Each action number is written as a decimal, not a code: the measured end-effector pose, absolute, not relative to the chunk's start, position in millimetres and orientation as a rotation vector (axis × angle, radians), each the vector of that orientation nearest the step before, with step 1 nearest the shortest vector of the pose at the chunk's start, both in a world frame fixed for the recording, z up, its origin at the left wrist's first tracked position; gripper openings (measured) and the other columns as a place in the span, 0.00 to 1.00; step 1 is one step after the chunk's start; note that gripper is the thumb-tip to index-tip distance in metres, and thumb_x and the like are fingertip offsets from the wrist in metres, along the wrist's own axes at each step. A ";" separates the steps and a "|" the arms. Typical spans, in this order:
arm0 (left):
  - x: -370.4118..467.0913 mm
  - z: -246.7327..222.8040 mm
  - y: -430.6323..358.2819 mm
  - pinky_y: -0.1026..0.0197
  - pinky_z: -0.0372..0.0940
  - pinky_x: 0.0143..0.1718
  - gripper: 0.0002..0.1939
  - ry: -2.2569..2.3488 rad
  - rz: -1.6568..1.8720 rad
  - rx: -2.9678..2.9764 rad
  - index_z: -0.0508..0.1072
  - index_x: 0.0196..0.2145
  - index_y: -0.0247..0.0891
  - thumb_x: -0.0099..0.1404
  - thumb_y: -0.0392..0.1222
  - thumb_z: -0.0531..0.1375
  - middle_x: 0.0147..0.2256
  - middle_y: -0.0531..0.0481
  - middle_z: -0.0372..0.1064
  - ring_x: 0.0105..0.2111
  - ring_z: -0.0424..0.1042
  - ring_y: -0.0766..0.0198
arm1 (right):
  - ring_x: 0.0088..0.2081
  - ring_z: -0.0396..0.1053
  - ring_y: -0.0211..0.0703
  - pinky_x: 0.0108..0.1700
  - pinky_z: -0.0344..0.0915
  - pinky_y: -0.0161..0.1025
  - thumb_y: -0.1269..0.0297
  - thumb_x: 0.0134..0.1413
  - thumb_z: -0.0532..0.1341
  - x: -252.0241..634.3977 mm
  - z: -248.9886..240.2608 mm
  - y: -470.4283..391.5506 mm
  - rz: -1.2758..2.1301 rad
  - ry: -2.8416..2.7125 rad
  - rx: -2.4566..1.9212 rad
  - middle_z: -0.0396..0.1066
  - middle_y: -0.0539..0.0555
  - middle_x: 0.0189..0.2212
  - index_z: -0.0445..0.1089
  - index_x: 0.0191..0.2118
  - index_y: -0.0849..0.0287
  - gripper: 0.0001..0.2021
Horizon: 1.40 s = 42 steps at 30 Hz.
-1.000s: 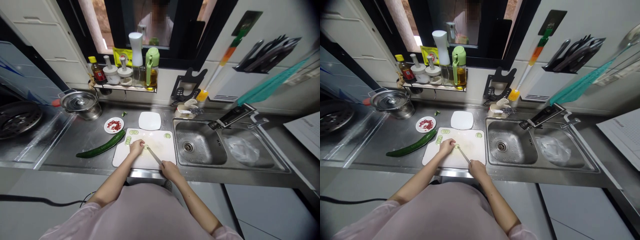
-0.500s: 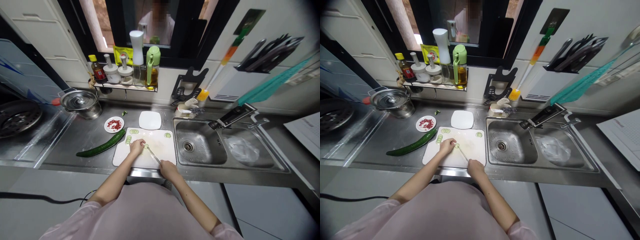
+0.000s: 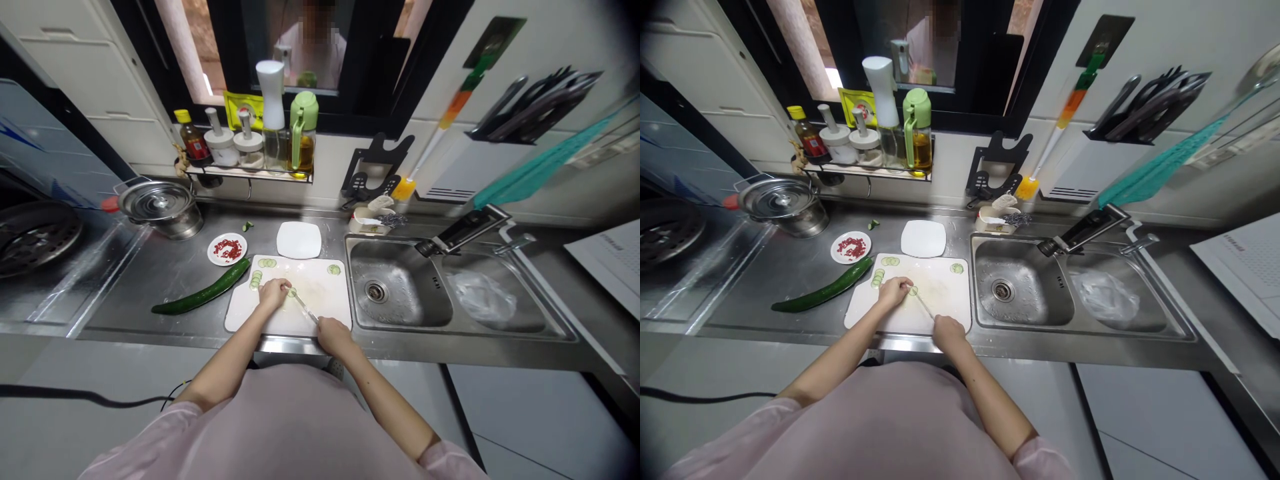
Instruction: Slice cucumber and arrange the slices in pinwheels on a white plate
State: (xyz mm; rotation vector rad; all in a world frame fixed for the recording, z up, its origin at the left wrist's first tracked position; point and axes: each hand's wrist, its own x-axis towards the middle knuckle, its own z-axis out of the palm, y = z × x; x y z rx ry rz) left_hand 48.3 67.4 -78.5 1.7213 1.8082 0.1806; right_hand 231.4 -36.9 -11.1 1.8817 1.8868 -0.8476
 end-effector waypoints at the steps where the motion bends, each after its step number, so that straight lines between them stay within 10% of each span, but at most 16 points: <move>1: 48.4 -78.4 67.4 0.54 0.57 0.52 0.12 1.810 0.179 1.719 0.78 0.40 0.49 0.61 0.40 0.57 0.41 0.52 0.76 0.45 0.71 0.58 | 0.48 0.72 0.50 0.43 0.64 0.41 0.72 0.61 0.49 230.9 -11.2 -36.2 -0.850 1.887 1.884 0.74 0.66 0.45 0.71 0.48 0.63 0.16; 42: 56.2 -75.3 62.1 0.51 0.56 0.51 0.14 1.860 0.190 1.702 0.78 0.40 0.49 0.64 0.39 0.53 0.43 0.50 0.77 0.48 0.71 0.56 | 0.49 0.72 0.51 0.45 0.65 0.42 0.73 0.59 0.49 227.0 -10.5 -34.5 -0.849 1.892 1.943 0.74 0.66 0.45 0.72 0.48 0.63 0.17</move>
